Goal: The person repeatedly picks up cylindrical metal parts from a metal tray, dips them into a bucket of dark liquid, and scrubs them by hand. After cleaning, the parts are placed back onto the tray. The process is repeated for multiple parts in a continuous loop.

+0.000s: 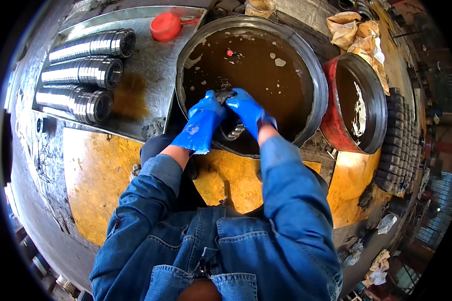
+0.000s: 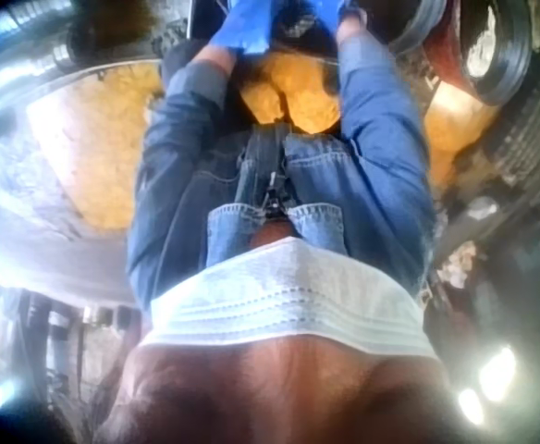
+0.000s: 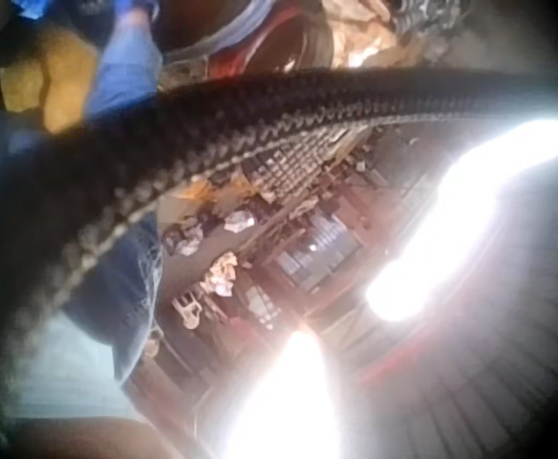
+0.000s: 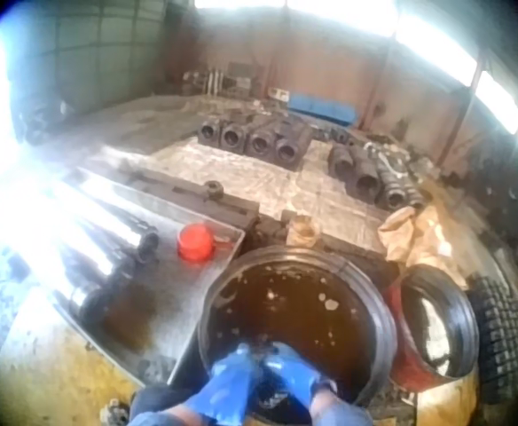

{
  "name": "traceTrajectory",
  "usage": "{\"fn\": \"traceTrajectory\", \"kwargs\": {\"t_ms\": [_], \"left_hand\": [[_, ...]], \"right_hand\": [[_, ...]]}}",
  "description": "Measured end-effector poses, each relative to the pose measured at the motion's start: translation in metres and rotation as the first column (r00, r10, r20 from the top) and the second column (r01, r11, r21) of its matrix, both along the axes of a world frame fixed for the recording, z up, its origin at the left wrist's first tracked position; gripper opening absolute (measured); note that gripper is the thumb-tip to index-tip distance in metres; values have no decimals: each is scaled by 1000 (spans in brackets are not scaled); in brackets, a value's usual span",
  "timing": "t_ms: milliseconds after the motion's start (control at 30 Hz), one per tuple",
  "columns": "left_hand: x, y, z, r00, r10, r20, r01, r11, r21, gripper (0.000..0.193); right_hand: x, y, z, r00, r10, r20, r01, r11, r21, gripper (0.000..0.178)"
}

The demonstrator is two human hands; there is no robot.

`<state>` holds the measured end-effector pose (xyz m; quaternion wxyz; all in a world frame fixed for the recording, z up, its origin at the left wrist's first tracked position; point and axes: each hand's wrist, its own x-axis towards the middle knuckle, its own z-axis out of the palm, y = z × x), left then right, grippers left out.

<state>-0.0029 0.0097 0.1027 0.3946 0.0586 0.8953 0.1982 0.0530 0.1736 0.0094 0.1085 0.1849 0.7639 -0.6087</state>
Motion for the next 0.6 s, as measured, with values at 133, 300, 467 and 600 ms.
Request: {"fn": "traceTrajectory", "kwargs": {"t_ms": [133, 300, 467, 600], "left_hand": [[-1, 5, 2, 1000, -11, 27, 11, 1000, 17, 76], [3, 3, -9, 1000, -19, -5, 19, 1000, -7, 79], [-1, -20, 2, 998, 58, 11, -57, 998, -28, 78], [-2, 8, 5, 1000, -16, 7, 16, 1000, 7, 76]], "right_hand": [[-8, 11, -14, 989, 110, 103, -106, 993, -43, 63], [79, -71, 0, 885, -383, -264, 448, 854, 263, 51], [1, -37, 62, 981, 56, 183, -85, 984, 155, 57], [-10, 16, -20, 999, 11, 50, -12, 1000, 21, 62]]}}
